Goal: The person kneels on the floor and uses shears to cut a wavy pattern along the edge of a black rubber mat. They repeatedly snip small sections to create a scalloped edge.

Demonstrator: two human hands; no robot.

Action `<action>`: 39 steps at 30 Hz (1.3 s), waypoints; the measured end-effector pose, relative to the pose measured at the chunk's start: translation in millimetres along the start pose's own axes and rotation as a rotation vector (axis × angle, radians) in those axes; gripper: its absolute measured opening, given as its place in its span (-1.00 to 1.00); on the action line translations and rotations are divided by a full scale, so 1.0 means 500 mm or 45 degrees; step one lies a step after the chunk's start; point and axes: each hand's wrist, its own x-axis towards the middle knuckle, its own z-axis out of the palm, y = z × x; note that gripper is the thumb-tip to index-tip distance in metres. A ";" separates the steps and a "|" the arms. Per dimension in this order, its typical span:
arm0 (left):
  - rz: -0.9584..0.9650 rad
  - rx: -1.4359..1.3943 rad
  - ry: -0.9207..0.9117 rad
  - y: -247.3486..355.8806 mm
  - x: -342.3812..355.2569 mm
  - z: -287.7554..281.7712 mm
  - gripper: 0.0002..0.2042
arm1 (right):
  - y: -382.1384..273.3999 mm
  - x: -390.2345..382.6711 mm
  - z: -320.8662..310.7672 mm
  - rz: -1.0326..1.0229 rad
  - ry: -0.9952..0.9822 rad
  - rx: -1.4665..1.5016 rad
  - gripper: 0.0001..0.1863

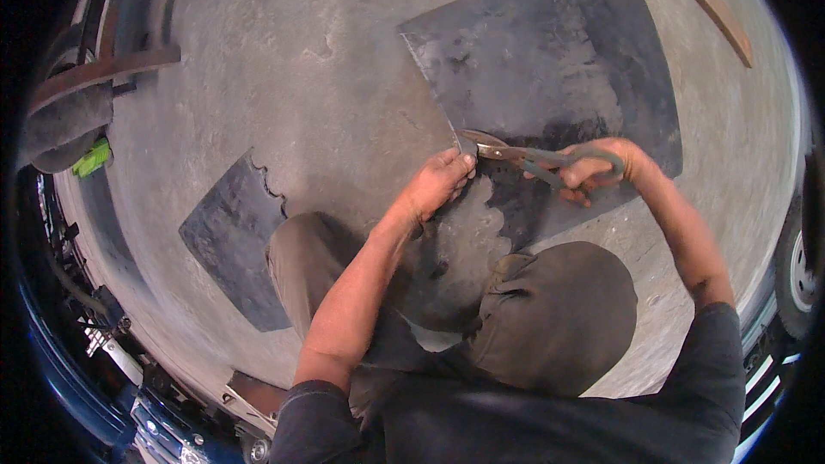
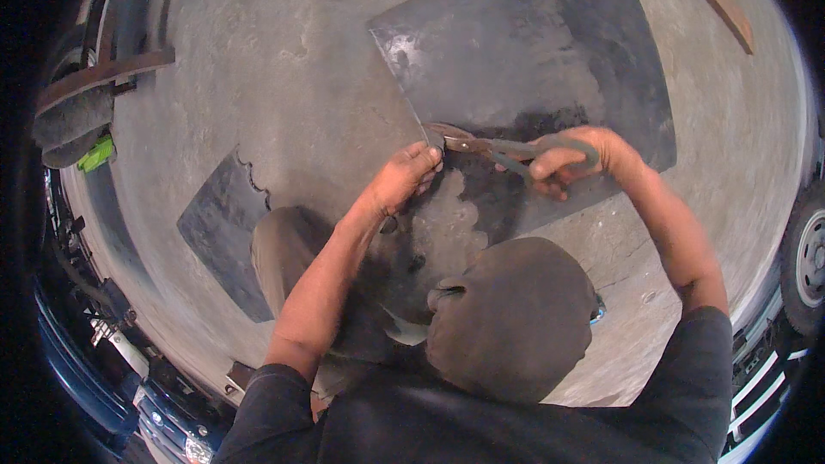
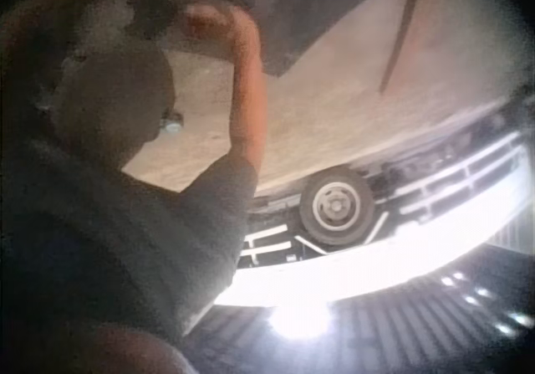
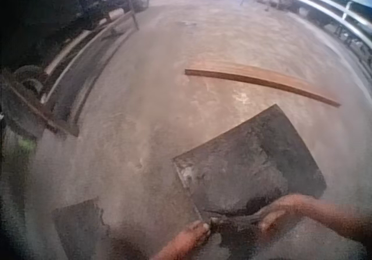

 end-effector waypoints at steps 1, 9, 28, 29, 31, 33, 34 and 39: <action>0.006 0.006 -0.001 0.005 -0.002 0.003 -0.73 | 0.001 0.006 -0.016 -0.025 -0.080 0.097 -0.08; -0.017 0.182 0.118 0.018 -0.018 0.014 -0.69 | 0.002 -0.004 -0.012 -0.052 -0.004 -0.135 -0.10; 0.047 0.258 0.032 -0.002 -0.003 -0.025 -0.70 | -0.057 -0.014 0.051 0.135 0.235 -0.387 -0.10; 0.060 0.269 0.040 -0.003 -0.001 -0.022 -0.70 | -0.047 -0.010 0.058 0.119 0.282 -0.405 -0.10; 0.098 0.221 0.012 -0.008 0.005 -0.022 -0.70 | -0.036 -0.009 0.048 0.119 0.241 -0.313 -0.08; 0.118 0.183 0.001 -0.018 0.010 -0.027 -0.70 | -0.040 -0.002 0.036 0.099 0.193 -0.280 -0.07; 0.123 0.172 -0.001 -0.018 0.014 -0.026 -0.70 | -0.040 0.000 0.028 0.096 0.183 -0.255 -0.07; 0.060 0.161 -0.030 -0.001 -0.003 -0.028 -0.72 | -0.083 -0.010 -0.008 0.157 0.081 -0.333 -0.06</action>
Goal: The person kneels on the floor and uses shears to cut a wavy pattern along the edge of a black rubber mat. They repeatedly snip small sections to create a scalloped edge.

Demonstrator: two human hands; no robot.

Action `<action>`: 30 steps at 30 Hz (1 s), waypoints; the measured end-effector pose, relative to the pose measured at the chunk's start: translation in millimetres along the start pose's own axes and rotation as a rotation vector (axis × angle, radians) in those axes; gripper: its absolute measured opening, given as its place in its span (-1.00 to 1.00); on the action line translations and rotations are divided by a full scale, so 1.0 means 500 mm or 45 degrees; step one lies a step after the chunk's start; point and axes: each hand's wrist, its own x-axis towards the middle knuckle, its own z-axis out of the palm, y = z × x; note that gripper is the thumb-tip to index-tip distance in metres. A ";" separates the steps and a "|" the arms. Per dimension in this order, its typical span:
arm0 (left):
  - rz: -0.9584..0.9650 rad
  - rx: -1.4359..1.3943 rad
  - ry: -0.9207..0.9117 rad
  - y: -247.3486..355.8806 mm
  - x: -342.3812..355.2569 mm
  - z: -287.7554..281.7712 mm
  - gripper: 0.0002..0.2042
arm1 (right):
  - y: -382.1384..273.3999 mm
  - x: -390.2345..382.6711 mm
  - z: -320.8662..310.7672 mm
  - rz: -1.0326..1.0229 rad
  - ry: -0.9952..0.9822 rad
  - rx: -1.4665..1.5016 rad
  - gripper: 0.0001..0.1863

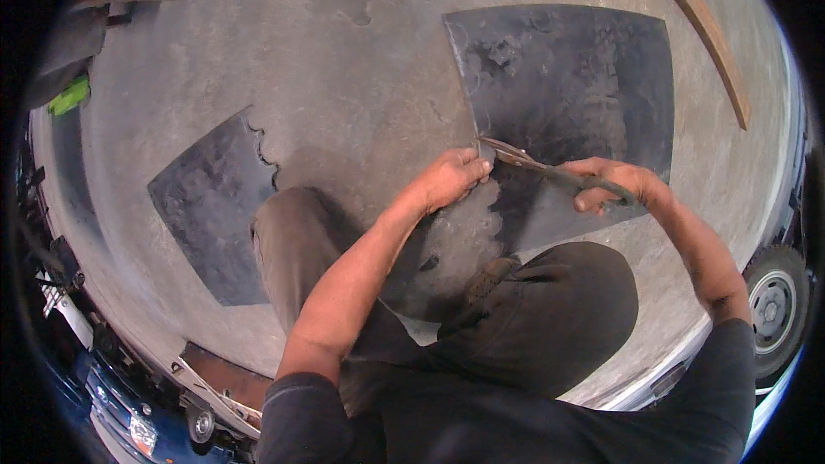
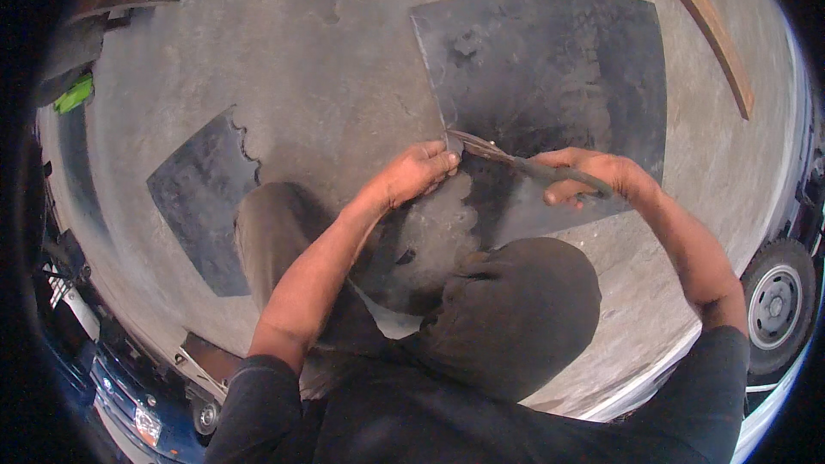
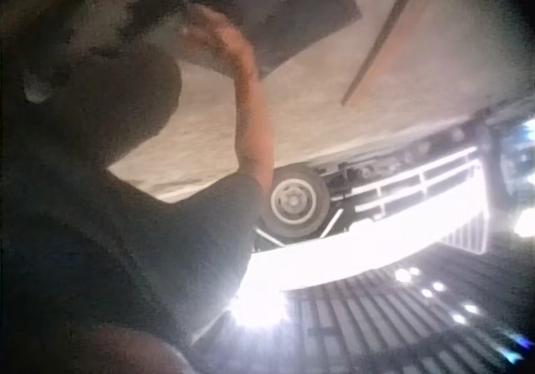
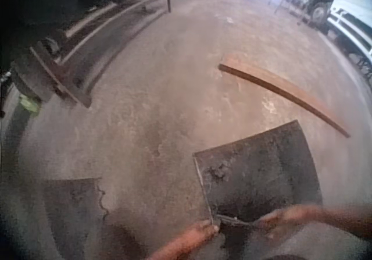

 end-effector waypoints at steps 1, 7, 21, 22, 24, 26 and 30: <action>-0.001 -0.007 -0.013 0.004 -0.002 0.000 -0.72 | -0.003 -0.002 -0.011 0.000 0.002 -0.035 -0.06; -0.008 -0.069 -0.048 0.004 -0.008 -0.008 -0.73 | -0.029 -0.007 -0.019 0.025 0.025 -0.139 -0.04; 0.147 0.235 -0.077 -0.016 0.001 -0.014 -0.71 | -0.139 -0.059 -0.059 0.012 0.172 -0.992 -0.31; 0.243 0.404 -0.032 -0.031 0.000 -0.016 -0.70 | -0.134 -0.058 -0.066 -0.143 0.216 -1.218 -0.37; 0.248 0.640 -0.085 -0.059 -0.011 -0.014 -0.71 | -0.142 -0.068 -0.043 0.036 0.176 -1.225 -0.41; 0.060 0.789 -0.205 -0.061 -0.035 -0.024 -0.73 | -0.132 -0.078 -0.032 0.081 0.212 -1.234 -0.46; -0.322 0.977 -0.557 -0.021 -0.099 0.001 -0.73 | 0.034 -0.111 0.103 0.032 0.415 -1.002 -0.59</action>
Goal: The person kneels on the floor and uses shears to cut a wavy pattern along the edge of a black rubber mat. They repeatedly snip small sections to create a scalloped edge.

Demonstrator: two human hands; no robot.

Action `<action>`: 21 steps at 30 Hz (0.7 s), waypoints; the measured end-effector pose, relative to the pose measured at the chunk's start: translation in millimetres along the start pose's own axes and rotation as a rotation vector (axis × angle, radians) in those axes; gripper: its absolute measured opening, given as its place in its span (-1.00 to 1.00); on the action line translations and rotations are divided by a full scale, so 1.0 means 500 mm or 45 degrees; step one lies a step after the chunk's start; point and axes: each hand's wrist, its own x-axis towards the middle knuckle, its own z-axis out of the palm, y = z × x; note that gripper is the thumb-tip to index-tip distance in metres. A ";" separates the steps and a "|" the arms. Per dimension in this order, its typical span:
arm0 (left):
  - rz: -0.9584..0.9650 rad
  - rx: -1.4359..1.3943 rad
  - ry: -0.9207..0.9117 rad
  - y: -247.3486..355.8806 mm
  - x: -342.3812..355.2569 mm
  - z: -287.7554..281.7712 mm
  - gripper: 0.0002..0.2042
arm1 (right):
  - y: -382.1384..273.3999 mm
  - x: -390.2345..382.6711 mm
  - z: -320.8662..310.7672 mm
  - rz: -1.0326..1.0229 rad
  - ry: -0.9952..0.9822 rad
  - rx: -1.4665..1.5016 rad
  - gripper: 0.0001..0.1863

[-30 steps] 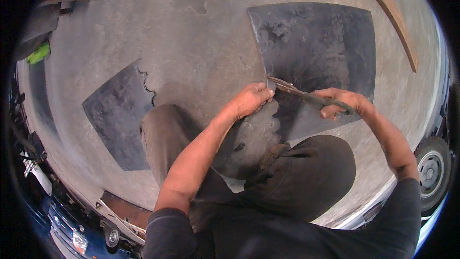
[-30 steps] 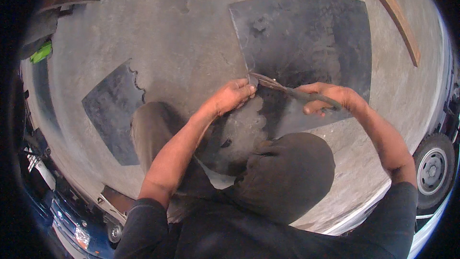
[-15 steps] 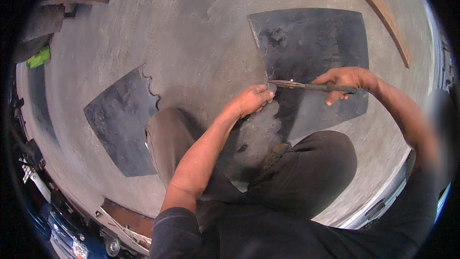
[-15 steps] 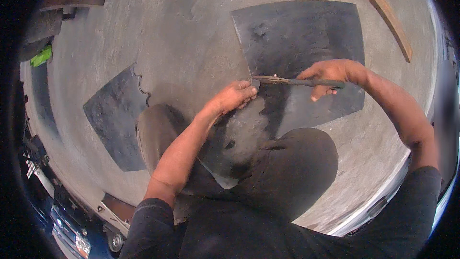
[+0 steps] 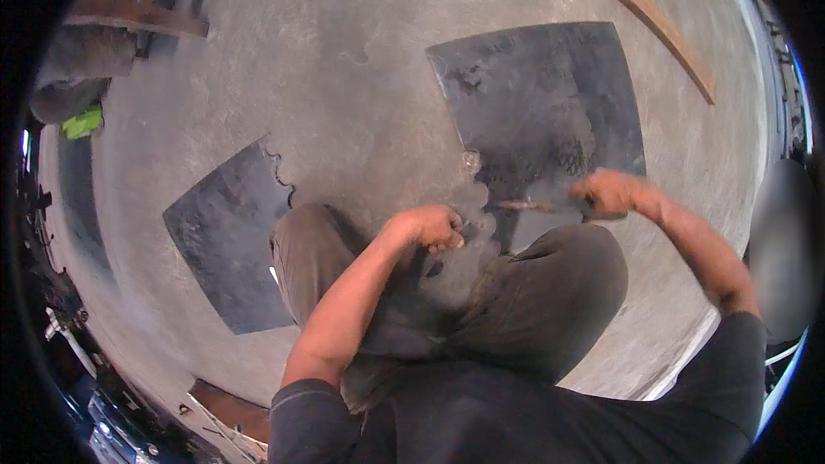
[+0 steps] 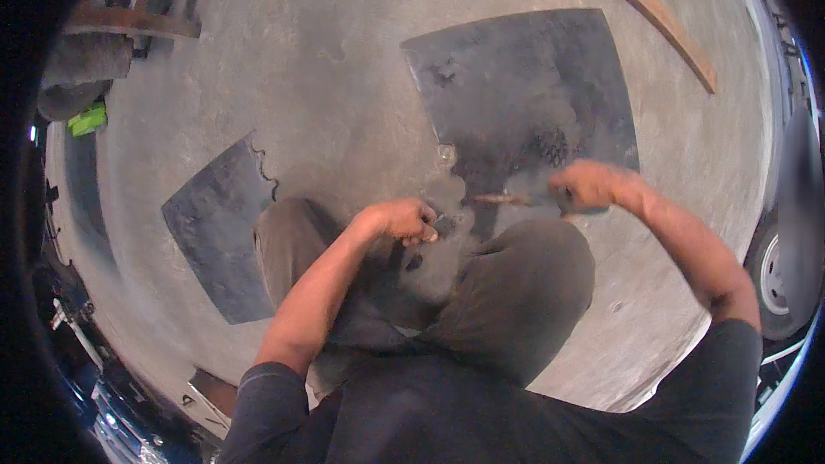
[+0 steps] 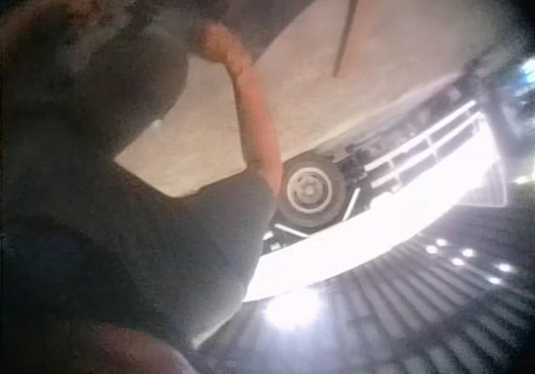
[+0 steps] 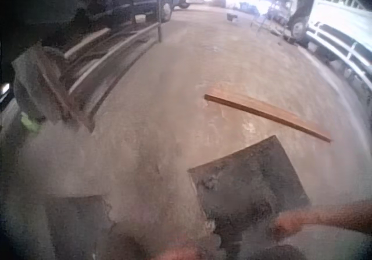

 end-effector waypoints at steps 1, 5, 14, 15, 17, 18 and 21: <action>-0.022 0.023 -0.010 -0.002 -0.021 0.004 -0.72 | 0.007 -0.017 0.055 -0.012 0.007 0.121 -0.59; 0.160 -0.022 0.153 -0.007 -0.015 0.017 -0.70 | 0.056 -0.124 0.306 -0.065 0.239 0.788 -0.53; -0.027 -0.621 1.522 0.111 0.139 -0.230 -0.46 | -0.059 -0.059 0.497 0.255 1.369 2.108 -0.42; -0.079 -0.599 1.621 0.075 0.137 -0.253 -0.51 | -0.081 -0.009 0.476 0.216 1.375 2.328 -0.41; -0.067 -0.685 1.697 0.056 0.159 -0.271 -0.59 | -0.078 0.033 0.476 0.085 1.407 2.464 -0.39; -0.030 -0.783 1.687 0.062 0.158 -0.272 -0.62 | -0.072 0.048 0.476 0.031 1.435 2.525 -0.38; 0.146 -1.237 1.440 0.146 0.130 -0.219 -0.70 | -0.039 0.052 0.504 0.070 1.575 2.636 -0.37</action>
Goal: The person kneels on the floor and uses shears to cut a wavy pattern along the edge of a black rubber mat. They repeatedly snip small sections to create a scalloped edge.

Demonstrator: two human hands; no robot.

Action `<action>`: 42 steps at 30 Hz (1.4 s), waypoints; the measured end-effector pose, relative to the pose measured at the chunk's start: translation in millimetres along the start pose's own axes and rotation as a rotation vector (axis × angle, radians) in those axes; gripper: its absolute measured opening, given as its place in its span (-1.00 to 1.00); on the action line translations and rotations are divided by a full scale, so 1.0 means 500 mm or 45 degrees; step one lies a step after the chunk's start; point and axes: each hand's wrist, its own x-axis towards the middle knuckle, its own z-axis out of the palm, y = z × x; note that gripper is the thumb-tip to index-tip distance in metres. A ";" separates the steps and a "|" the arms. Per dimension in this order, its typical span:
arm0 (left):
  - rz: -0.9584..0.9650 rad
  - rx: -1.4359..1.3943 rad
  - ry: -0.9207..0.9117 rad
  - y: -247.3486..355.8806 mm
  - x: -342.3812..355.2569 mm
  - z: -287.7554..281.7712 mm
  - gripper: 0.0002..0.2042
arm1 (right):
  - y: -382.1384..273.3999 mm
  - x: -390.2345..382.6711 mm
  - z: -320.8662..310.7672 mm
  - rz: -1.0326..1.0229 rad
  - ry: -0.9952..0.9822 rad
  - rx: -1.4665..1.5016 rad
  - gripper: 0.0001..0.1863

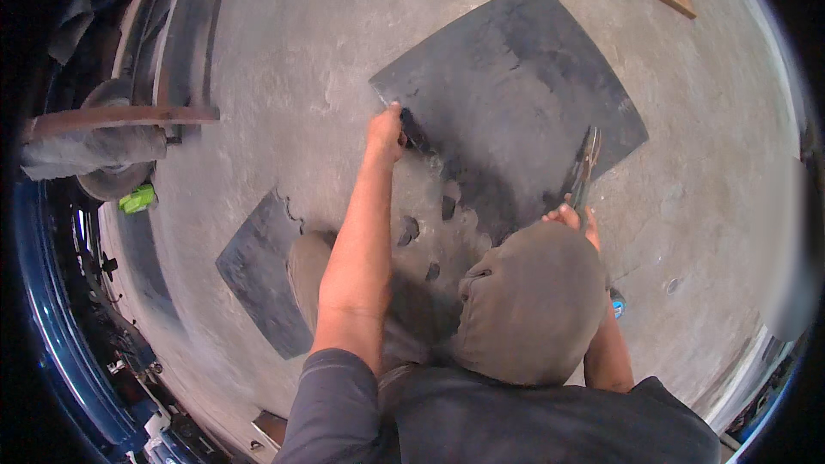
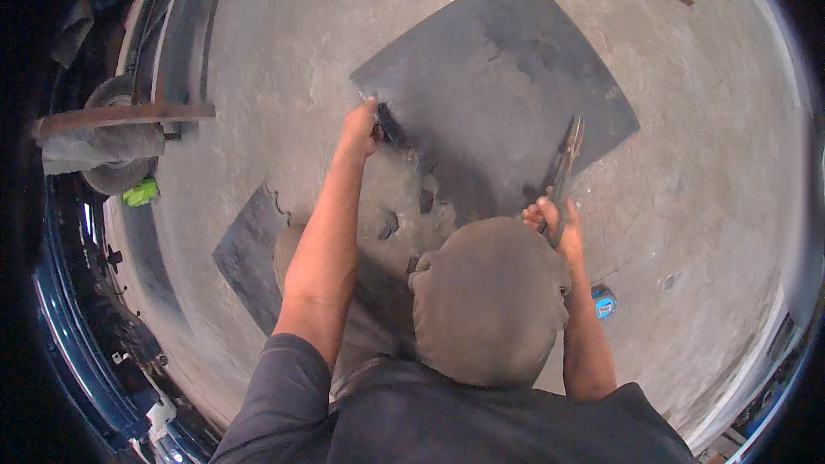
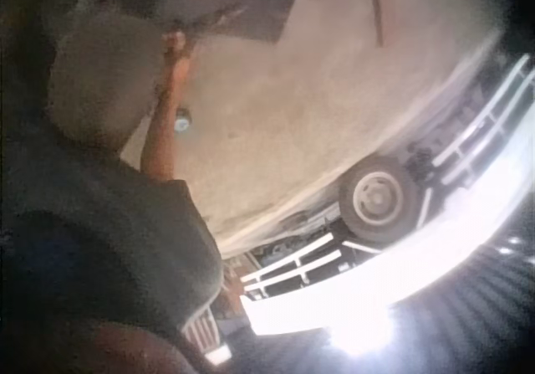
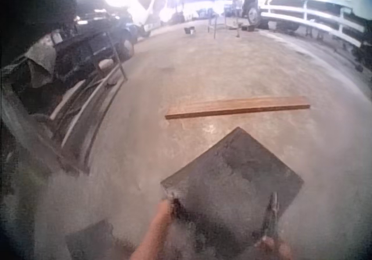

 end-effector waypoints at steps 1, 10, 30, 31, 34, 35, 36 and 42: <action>-0.045 -0.024 0.029 0.013 -0.011 -0.009 -0.72 | -0.010 -0.005 0.013 0.018 -0.001 0.030 -0.36; -0.102 -0.453 -0.099 -0.043 -0.029 0.016 -0.76 | -0.083 0.094 -0.016 -0.135 -0.036 -0.191 -0.35; -0.355 -0.274 -0.777 -0.220 -0.213 0.226 -0.62 | 0.107 -0.143 -0.087 -0.059 -0.346 -0.759 -0.32; -0.359 -0.270 -0.751 -0.218 -0.212 0.226 -0.61 | 0.108 -0.143 -0.077 0.013 -0.400 -0.708 -0.30; -0.358 -0.265 -0.743 -0.213 -0.214 0.229 -0.60 | 0.105 -0.144 -0.049 0.122 -0.516 -0.555 -0.27; -0.347 -0.260 -0.729 -0.212 -0.218 0.233 -0.60 | 0.103 -0.146 -0.042 0.088 -0.527 -0.505 -0.27; -0.337 -0.254 -0.716 -0.211 -0.223 0.238 -0.60 | 0.100 -0.150 -0.036 0.053 -0.537 -0.454 -0.28; -0.276 -0.117 -0.657 -0.232 -0.219 0.255 -0.61 | 0.102 -0.209 -0.035 0.102 -0.529 -0.360 -0.37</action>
